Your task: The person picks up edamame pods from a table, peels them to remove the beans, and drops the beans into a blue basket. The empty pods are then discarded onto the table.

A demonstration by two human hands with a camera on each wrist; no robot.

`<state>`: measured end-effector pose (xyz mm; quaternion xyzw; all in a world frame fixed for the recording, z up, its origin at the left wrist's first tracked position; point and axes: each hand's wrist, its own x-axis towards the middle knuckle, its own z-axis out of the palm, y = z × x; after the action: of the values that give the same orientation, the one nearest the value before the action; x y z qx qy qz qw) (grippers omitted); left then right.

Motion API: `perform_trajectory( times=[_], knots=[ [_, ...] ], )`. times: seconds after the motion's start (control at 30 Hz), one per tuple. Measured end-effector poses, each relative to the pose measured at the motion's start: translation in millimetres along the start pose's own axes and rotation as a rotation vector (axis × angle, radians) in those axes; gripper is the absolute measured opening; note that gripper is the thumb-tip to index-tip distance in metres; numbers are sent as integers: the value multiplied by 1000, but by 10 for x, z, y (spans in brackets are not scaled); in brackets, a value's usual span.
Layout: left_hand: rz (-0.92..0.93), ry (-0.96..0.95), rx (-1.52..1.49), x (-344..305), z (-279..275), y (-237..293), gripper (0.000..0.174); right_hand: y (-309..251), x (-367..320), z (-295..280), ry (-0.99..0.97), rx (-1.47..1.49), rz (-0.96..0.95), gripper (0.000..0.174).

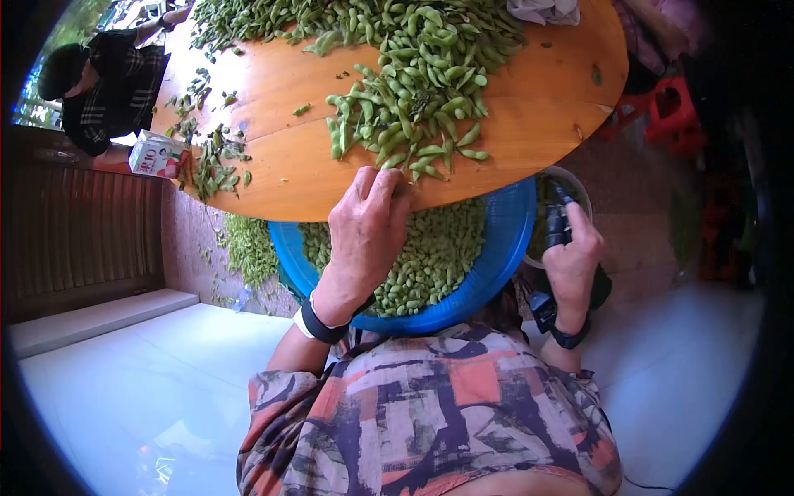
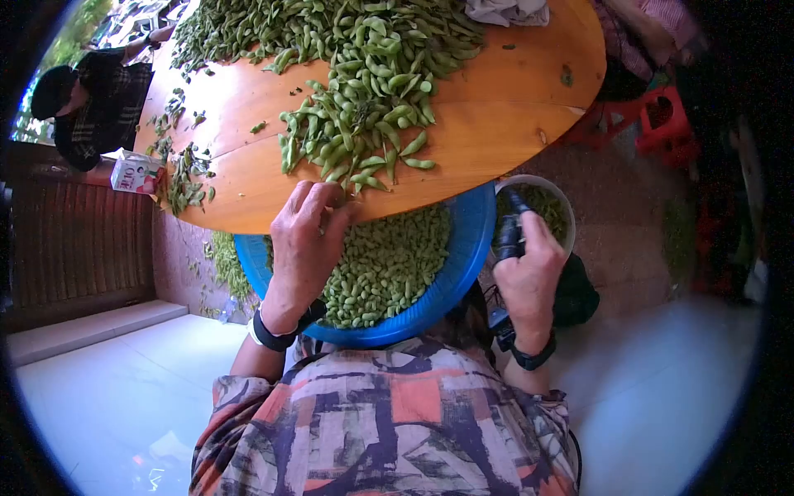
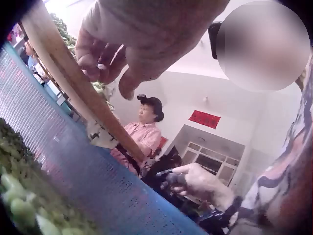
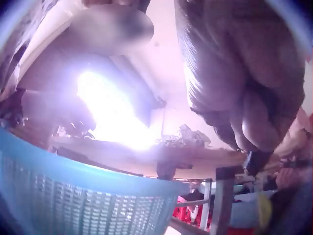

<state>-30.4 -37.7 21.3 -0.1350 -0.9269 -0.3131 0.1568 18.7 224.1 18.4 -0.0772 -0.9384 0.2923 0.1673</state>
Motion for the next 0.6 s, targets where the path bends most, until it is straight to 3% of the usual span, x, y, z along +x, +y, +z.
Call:
perform_trajectory(
  times=[0.23,0.33,0.4,0.43,0.5,0.6],
  knots=[
    [-33,77,71,-88,-123,-98,13,-464,22,254,-131,417,-180,28],
    [8,122,58,-136,-148,-129,11,-682,57,212,-283,535,-112,32],
    [-148,99,-450,-198,-146,-115,8,-758,54,244,-454,659,-22,29],
    [-148,101,-455,-228,-169,-76,8,-762,50,294,-453,654,-24,29],
    [-504,-168,-1176,-279,-213,30,9,-759,35,389,-768,1075,277,28],
    [-526,-203,-1271,-362,-115,88,12,-787,-13,445,-770,1239,237,30]
  ],
)
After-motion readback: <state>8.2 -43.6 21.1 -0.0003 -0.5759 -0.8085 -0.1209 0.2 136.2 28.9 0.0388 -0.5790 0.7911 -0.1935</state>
